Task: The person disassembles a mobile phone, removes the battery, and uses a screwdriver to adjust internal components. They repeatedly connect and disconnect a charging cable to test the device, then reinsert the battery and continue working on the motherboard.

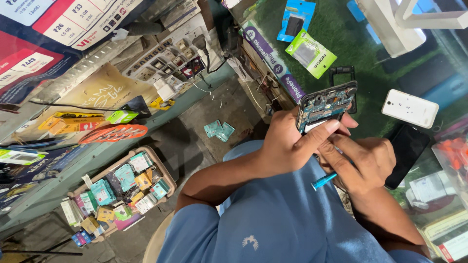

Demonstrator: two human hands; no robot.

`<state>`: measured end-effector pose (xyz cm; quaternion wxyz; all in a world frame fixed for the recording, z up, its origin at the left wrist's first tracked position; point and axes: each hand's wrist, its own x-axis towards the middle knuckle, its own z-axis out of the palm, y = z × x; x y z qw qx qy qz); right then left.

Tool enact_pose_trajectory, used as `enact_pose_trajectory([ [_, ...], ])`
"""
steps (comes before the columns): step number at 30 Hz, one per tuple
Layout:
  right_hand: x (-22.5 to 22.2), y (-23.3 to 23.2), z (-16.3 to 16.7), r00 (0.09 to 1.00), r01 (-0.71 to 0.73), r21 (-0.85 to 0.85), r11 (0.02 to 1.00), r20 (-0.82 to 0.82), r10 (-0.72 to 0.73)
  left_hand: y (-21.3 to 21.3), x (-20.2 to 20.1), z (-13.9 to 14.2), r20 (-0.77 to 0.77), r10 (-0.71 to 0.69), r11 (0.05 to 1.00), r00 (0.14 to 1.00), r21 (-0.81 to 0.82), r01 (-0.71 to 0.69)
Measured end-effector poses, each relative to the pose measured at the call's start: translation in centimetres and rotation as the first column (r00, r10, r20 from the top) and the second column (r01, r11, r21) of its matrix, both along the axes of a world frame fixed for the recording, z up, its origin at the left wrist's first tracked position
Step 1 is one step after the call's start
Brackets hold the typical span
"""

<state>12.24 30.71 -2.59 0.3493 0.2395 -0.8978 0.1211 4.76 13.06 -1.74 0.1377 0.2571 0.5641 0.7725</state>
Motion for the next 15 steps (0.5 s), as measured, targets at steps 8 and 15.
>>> enact_pose_trajectory([
  [8,-0.2,0.2,-0.6,0.999,-0.008,0.013,1.000,-0.048,0.009,0.2,0.2,0.3,0.069,-0.010,1.000,0.998,0.018,0.009],
  [15,0.0,0.4,-1.6,0.999,0.013,0.037,0.999,-0.050,-0.011,0.0,0.4,-0.3,0.056,-0.013,0.997,0.998,0.070,0.009],
])
